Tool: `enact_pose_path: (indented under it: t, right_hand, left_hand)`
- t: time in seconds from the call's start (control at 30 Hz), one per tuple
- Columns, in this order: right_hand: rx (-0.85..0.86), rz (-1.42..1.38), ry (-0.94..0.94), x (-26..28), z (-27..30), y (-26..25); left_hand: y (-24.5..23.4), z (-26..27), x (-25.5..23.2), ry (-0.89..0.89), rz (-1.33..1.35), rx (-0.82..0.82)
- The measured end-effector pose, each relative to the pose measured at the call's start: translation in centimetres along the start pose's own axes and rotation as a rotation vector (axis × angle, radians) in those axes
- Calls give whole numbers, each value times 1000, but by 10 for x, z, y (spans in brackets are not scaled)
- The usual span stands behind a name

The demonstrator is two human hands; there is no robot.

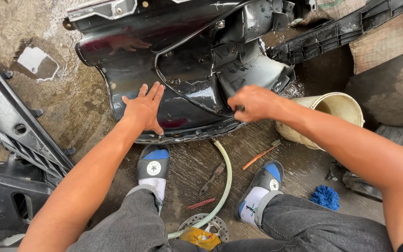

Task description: Cleaning motorcycle fairing parts using a brush and soapy water

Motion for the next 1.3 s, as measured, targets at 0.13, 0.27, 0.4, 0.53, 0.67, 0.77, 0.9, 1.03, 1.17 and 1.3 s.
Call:
enact_pose_path:
  t: [0.13, 0.27, 0.4, 0.53, 0.67, 0.77, 0.9, 1.03, 1.17, 1.3]
  right_hand:
    - [-46, 0, -45, -18, 5, -2]
    - [-189, -112, 76, -28, 25, -45]
    - [-400, -99, -2, -33, 12, -69]
    - [-373, -212, 24, -25, -4, -59]
    - [-197, -200, 62, -29, -4, -45]
    - [-205, -171, 64, -23, -8, -48]
    - [-223, -161, 31, -33, -15, -45]
    - [-167, -161, 40, -25, -21, -49]
    - [-206, -117, 54, -20, -41, -46]
    - [-215, -51, -7, -14, -60, -40]
  left_hand:
    - [-2, 1, 1, 0, -6, 31]
    - [1, 0, 1, 1, -11, 22]
    - [-1, 2, 0, -1, -8, 29]
    - [-3, 2, 1, 2, -22, 19]
    - [-2, 3, 1, 8, -3, 13]
    - [-3, 4, 1, 3, 3, 0]
    - [-1, 2, 1, -2, 3, -23]
    - [2, 0, 1, -3, 16, -22]
    - [-3, 6, 0, 6, 16, -10]
    - [-6, 8, 0, -1, 15, -12]
Point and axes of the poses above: each hand's wrist, its own z-axis away from the middle knuckle, its own y-axis out of the palm, x = y × z, the point moved 6 cm from there along -z, towards the middle knuckle, and after that the axes turned 7 degrees about -z, right-handed, at the moved point
